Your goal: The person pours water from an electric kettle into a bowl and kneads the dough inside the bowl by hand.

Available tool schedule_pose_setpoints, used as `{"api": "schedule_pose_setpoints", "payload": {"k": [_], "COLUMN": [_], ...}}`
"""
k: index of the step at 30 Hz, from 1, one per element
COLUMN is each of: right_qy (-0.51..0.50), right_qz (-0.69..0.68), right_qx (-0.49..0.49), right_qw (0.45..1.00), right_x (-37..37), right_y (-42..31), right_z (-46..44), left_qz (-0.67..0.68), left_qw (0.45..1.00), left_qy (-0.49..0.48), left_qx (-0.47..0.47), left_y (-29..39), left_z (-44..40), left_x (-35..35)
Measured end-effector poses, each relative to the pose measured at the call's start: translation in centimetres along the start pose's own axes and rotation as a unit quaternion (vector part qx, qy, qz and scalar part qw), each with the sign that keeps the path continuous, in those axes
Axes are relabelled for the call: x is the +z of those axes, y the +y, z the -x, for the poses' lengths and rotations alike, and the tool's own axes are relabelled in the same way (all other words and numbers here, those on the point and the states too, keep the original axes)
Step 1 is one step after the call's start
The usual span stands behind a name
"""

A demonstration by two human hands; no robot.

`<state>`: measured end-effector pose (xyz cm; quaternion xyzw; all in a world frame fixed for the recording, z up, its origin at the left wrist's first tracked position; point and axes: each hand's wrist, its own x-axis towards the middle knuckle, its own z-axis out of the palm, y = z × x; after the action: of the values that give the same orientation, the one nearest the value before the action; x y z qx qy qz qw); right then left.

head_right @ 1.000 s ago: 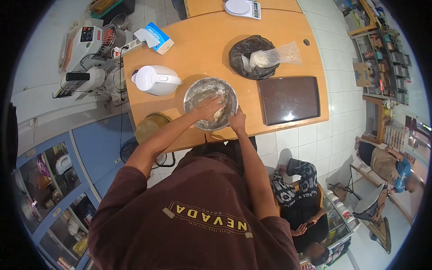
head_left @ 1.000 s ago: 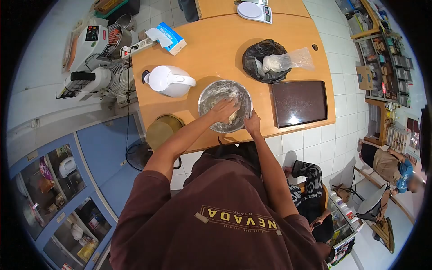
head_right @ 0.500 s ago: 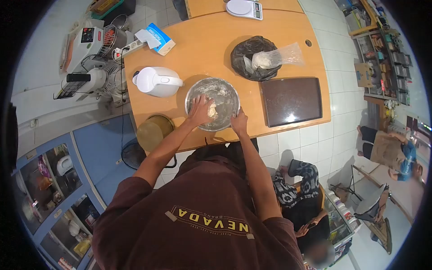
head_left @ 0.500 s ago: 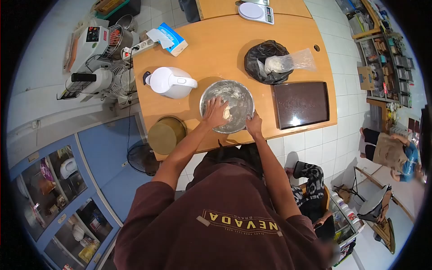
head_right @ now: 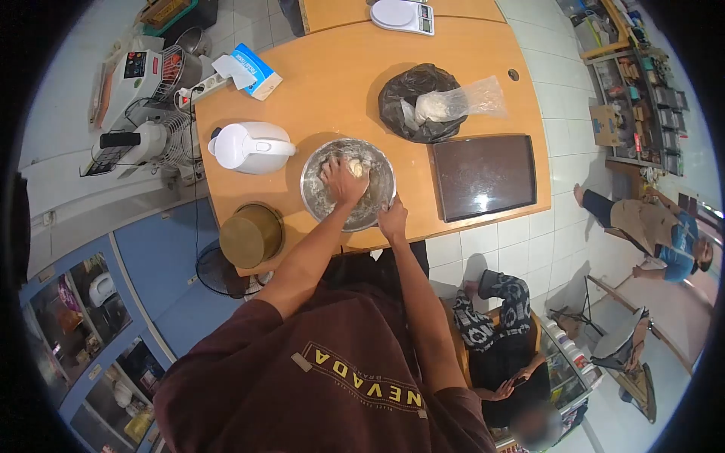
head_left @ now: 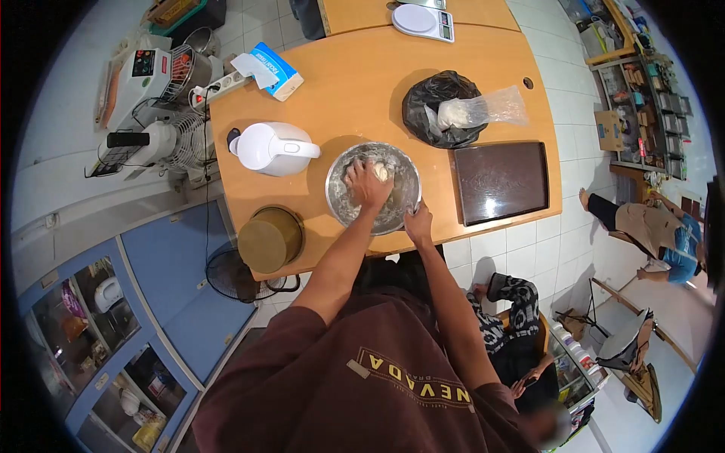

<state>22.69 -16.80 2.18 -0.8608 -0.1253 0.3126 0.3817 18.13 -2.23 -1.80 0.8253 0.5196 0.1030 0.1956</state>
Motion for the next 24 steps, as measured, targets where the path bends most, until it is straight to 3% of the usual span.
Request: {"api": "schedule_pose_setpoints", "payload": {"k": [4,7,10,13,16,22,24], "right_qy": [0.006,0.014,0.025,0.029,0.016,0.029,0.031], "right_qz": [-0.005,-0.007,-0.004,0.01,0.014,0.041,0.041], "right_qx": [0.001,0.008,-0.003,-0.012,-0.005,-0.058,-0.062], "right_qw": [1.0,1.0,1.0,0.999,1.0,0.997,0.997], "right_x": [0.2,0.0,0.3,0.7,0.4,1.0,1.0], "right_y": [0.4,-0.2,0.3,0.9,0.2,1.9,2.2], "right_z": [-0.7,-0.6,-0.6,-1.0,-1.2,-2.2,-2.3], "left_qz": [0.107,0.08,0.054,-0.009,0.018,0.03,-0.065], "left_qw": [0.991,0.996,0.975,0.938,0.9,0.854,0.836], "left_qy": [0.056,-0.018,-0.158,-0.212,-0.247,-0.376,-0.396], "left_qx": [-0.064,0.04,0.146,0.274,0.358,0.358,0.373], "left_y": [-0.5,-2.2,-3.2,-2.9,-5.6,-5.0,-4.0], "left_z": [1.6,2.9,2.2,0.3,-1.6,-3.5,-3.3], "left_x": [0.9,-0.3,-3.6,-9.0,-7.9,-8.3,-8.2]}}
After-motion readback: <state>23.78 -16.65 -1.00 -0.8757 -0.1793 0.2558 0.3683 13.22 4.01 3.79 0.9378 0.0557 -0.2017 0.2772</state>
